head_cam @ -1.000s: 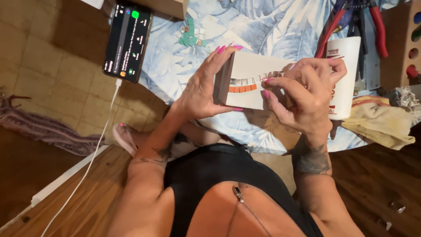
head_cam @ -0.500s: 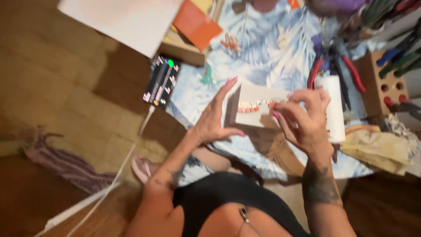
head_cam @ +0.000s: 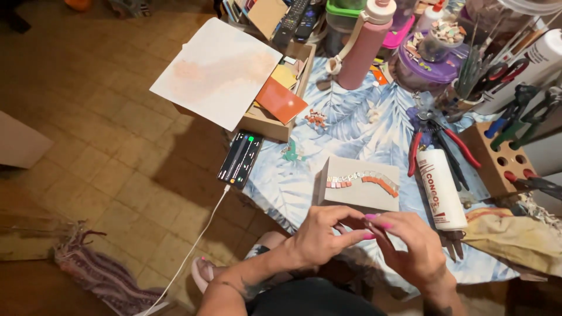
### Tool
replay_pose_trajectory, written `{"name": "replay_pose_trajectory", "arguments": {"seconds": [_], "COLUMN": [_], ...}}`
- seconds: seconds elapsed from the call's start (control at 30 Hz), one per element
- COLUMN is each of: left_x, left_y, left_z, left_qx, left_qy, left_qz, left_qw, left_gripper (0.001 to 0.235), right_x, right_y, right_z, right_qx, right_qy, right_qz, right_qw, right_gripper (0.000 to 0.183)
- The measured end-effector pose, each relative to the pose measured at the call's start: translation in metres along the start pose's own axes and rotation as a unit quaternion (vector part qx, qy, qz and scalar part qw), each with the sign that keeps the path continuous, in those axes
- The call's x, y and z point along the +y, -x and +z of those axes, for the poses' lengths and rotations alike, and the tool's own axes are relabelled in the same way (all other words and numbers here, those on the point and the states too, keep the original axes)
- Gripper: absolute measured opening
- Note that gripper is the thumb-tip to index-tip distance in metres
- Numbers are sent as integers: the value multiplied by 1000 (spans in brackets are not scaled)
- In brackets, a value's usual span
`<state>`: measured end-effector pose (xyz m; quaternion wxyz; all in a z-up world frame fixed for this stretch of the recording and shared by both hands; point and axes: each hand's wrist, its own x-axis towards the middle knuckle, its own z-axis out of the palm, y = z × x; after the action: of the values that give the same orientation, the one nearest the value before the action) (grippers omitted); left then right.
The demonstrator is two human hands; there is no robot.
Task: Applying adhesive to small mosaic tiles and placing them onto a block to create a pattern.
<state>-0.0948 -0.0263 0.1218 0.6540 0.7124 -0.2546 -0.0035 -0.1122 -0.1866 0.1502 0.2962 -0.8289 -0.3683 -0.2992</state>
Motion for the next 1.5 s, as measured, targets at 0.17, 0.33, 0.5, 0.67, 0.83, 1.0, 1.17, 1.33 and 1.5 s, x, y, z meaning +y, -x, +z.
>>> {"name": "replay_pose_trajectory", "arguments": {"seconds": [0.17,0.33,0.5,0.67,0.83,1.0,1.17,1.33,1.5], "left_x": [-2,-7,-15,-13,-18,-16,-10,-11,-1], "left_y": [-4,-4,-4,-2,-1,-10,-25,-40,-62], "left_z": [9,12,14,12,14,12,1,-8,-5], "left_qx": [-2,-32,-17,11,13,13,43,72,118], "left_qy": [56,76,55,23,-11,-47,-91,-177,-244], "left_qz": [0,6,38,91,140,190,262,280,329], "left_qw": [998,997,998,996,990,981,960,941,904], "left_gripper": [11,13,9,8,10,11,13,12,9], "right_x": [4,9,16,88,94,132,124,152,104], "right_y": [13,23,25,66,34,70,62,97,29], "right_z": [-8,-11,-20,-43,-41,-38,-60,-81,-80], "right_qx": [-12,-33,-56,-122,-335,-341,-197,194,268], "right_qy": [62,81,101,314,208,221,30,-293,-558], "right_qz": [-46,-71,-11,243,654,625,703,547,362], "right_qw": [997,994,993,910,646,667,683,760,697], "right_gripper": [34,32,19,55,46,65,53,23,70]}}
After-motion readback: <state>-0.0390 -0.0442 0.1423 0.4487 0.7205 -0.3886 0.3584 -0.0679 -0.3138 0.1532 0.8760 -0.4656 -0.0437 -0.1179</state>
